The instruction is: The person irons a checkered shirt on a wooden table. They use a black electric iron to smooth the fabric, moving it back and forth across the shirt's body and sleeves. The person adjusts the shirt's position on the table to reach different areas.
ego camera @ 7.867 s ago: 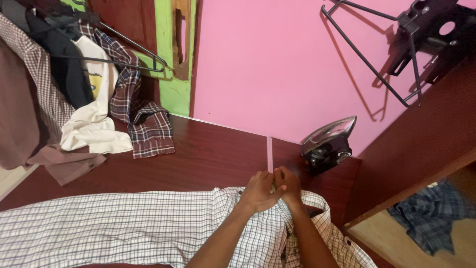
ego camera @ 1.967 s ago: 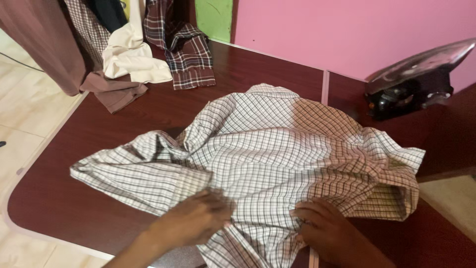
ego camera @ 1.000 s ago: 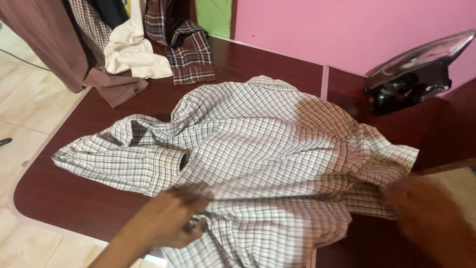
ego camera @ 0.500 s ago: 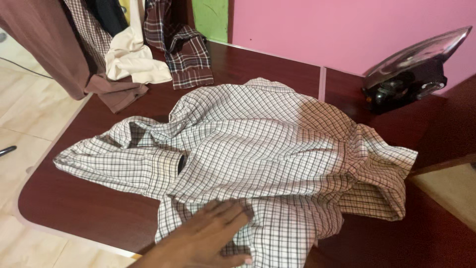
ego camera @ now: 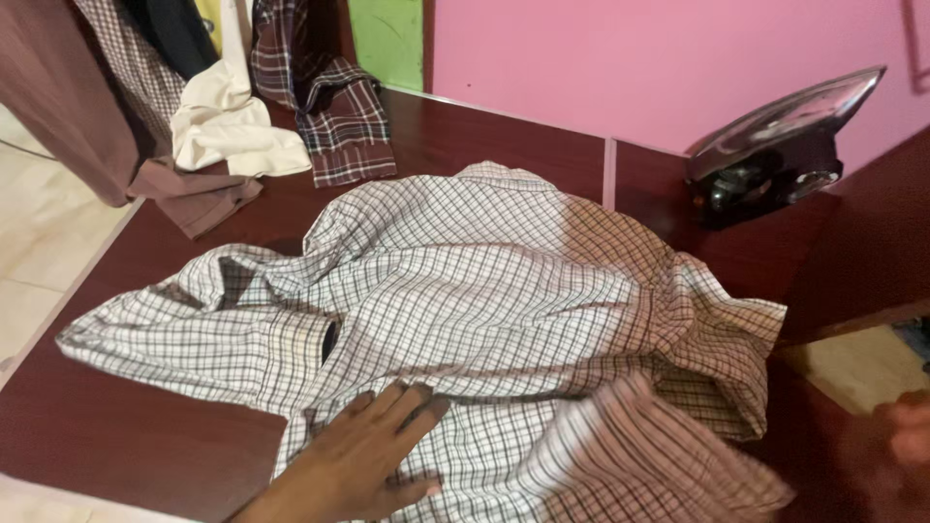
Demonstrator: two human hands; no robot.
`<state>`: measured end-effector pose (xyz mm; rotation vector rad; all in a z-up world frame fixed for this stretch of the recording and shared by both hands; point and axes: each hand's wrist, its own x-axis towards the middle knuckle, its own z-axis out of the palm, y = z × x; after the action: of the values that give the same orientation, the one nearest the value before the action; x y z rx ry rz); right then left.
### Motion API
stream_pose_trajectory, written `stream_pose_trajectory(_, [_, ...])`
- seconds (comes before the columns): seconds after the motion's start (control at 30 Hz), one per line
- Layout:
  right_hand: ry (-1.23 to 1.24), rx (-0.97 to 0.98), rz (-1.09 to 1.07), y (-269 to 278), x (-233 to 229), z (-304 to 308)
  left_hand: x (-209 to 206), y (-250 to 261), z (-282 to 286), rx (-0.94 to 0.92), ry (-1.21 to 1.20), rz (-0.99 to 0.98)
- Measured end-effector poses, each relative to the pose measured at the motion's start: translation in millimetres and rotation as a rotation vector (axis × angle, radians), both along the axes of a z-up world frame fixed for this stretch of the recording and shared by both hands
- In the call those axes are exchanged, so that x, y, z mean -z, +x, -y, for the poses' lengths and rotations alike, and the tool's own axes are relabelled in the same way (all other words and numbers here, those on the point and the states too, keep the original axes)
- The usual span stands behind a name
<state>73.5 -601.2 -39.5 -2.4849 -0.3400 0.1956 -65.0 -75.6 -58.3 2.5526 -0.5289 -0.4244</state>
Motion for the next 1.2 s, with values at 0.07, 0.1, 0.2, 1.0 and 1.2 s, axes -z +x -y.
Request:
stream_pose_trajectory(0.07, [-0.169,0.054,0.035,15.0,-15.9,-21.7,-10.9,11.4,2.1,0.023,-0.042,0.050])
stream_pose_trajectory(0.1, [-0.254,0.083,0.047,18.7,-21.3,-33.5,-18.5,17.9,5.8,0.038,-0.064,0.126])
stream_pose_trajectory(0.2, [-0.397,-0.024,-0.234,19.9,-1.1,-82.5,-46.4,36.6,23.2,0.022,-0.051,0.054])
stream_pose_trajectory(1.0, [-0.547,-0.138,0.183,-11.1,19.5,-114.1,-47.8,108.3,123.0,0.405,-0.036,0.018])
stream_pose_trajectory(1.2, [-0.225,-0.116,0.525,-28.4,-3.3,-14.9,-30.5,89.0,107.8,0.552,-0.126,0.240])
